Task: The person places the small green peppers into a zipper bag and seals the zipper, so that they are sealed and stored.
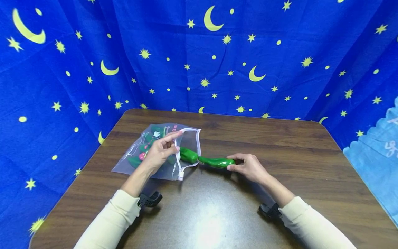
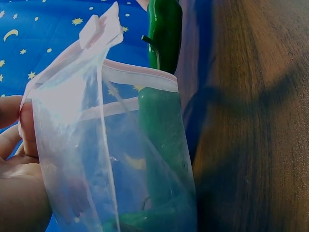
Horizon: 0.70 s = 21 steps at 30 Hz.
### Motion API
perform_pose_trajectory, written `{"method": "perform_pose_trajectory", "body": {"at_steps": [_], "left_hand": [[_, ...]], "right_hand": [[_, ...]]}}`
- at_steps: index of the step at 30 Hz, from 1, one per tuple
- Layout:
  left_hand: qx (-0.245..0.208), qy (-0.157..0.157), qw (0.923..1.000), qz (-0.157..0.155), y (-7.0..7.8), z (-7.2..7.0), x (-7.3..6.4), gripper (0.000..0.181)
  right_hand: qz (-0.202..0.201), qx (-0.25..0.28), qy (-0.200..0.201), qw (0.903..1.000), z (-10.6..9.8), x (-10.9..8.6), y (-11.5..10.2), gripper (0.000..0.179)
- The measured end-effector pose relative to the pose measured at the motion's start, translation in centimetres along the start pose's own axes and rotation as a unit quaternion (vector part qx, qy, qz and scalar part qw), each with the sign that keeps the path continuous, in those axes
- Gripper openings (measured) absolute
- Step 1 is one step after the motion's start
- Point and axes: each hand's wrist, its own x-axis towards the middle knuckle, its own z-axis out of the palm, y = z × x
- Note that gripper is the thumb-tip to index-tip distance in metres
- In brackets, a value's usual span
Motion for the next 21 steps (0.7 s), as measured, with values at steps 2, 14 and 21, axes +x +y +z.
{"method": "perform_pose_trajectory", "body": {"at_steps": [2, 14, 21], "left_hand": [[-0.002, -0.002, 1.0, -0.001, 0.0, 0.0, 0.0, 0.056], [-0.01, -0.001, 0.9999, -0.009, 0.2, 0.2, -0.1, 0.056], [-0.015, -0.005, 0.9999, -0.005, 0.1, 0.2, -0.2, 0.056]], "right_hand": [[0.002, 0.002, -0.001, 1.0, 0.2, 0.2, -0.2, 0.04], [-0.022, -0.016, 0.007, 0.9996, 1.9, 1.3, -1.4, 0.038], [-0.029, -0.033, 0.024, 0.9987, 2.7, 2.1, -2.3, 0.037]]}}
